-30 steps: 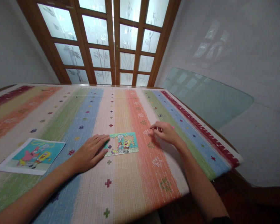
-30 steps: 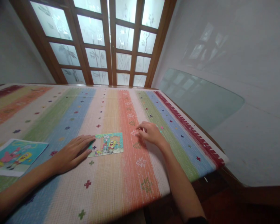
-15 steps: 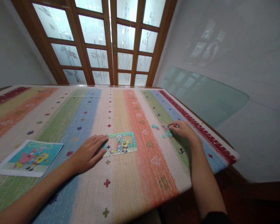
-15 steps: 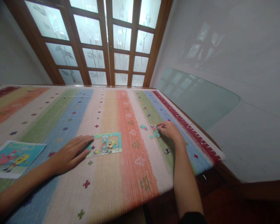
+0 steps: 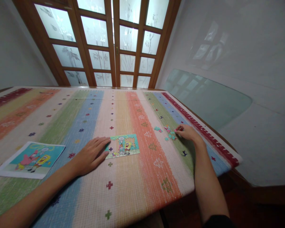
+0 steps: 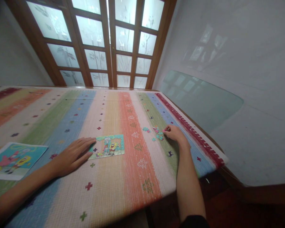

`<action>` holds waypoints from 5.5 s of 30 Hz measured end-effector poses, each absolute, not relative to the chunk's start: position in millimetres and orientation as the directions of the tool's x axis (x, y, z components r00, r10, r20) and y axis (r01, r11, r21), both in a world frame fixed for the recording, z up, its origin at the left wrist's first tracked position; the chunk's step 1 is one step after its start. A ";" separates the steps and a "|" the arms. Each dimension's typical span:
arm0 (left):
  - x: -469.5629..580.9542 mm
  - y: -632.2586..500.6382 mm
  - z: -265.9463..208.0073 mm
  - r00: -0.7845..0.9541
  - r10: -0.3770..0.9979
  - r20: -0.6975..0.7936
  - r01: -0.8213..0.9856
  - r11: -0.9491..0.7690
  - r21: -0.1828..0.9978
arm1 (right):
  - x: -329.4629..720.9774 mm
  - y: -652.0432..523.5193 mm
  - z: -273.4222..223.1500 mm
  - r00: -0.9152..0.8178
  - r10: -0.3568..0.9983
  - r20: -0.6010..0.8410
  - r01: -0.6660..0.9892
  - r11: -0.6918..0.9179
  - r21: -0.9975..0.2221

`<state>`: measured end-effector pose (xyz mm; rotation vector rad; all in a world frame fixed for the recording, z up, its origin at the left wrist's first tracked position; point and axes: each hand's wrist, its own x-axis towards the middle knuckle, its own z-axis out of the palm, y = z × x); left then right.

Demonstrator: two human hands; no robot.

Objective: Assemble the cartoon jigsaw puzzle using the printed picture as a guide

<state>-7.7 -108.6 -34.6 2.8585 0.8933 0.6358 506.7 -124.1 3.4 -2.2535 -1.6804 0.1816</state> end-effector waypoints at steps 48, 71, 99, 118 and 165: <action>-8.4 -107.2 -35.4 0.740 0.568 0.360 0.532 -0.822 0.203 | 495.5 -125.0 9.2 0.227 0.969 0.097 0.949 -0.198 -0.247; -8.9 -106.2 -39.3 0.746 0.554 0.369 0.523 -0.831 0.189 | 499.3 -126.4 12.3 0.200 0.971 0.133 0.935 -0.149 -0.321; -8.6 -106.4 -38.0 0.746 0.561 0.361 0.529 -0.827 0.191 | 499.9 -136.2 19.7 -0.098 0.959 -0.264 0.780 -0.090 -0.619; -6.6 -108.3 -35.9 0.742 0.563 0.363 0.523 -0.826 0.211 | 365.8 -116.9 7.3 -0.359 0.932 -0.039 0.467 0.143 -0.872; -7.9 -108.2 -35.8 0.746 0.564 0.355 0.523 -0.825 0.212 | 393.5 -107.2 10.5 -0.043 0.937 0.346 0.888 0.195 -0.417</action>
